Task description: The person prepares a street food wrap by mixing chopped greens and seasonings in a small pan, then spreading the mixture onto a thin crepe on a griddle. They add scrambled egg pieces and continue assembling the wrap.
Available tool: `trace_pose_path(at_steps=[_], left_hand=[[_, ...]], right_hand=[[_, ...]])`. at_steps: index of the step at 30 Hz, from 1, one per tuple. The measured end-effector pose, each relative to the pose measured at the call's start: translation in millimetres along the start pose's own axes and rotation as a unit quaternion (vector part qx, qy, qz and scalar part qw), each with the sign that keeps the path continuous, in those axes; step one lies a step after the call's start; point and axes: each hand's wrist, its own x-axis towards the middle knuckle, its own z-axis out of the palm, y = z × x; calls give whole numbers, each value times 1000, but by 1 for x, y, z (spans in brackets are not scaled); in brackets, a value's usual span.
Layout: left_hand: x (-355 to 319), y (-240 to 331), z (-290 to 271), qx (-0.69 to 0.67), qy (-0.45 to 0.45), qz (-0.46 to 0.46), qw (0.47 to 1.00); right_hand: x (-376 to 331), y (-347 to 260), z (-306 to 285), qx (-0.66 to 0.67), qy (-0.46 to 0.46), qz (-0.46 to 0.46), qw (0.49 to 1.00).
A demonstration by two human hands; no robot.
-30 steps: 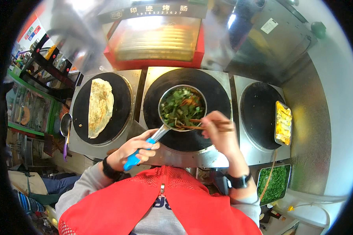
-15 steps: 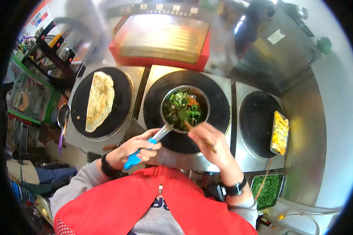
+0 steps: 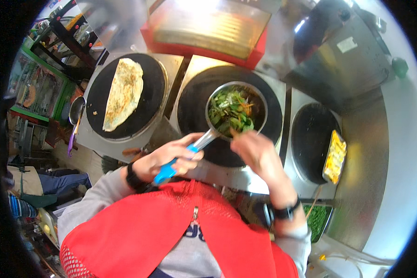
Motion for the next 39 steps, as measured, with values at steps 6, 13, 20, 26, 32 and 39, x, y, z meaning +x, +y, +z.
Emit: trace_pose_path(at_steps=[6, 13, 20, 26, 32, 39], left_hand=[[-1, -1, 5, -19, 84, -17, 996], [0, -3, 3, -3, 67, -13, 998], [2, -4, -2, -33, -2, 9, 999], [1, -6, 1, 16, 63, -7, 998], [1, -6, 2, -32, 90, -14, 995], [2, -8, 4, -4, 69, -12, 998]], right_hand=[[0, -2, -3, 46, 23, 23, 998], [1, -2, -6, 21, 29, 36, 999], [-1, 1, -3, 77, 45, 47, 995], [-4, 4, -2, 43, 25, 183, 982], [-1, 10, 1, 106, 79, 210, 969], [19, 11, -7, 122, 112, 221, 961]])
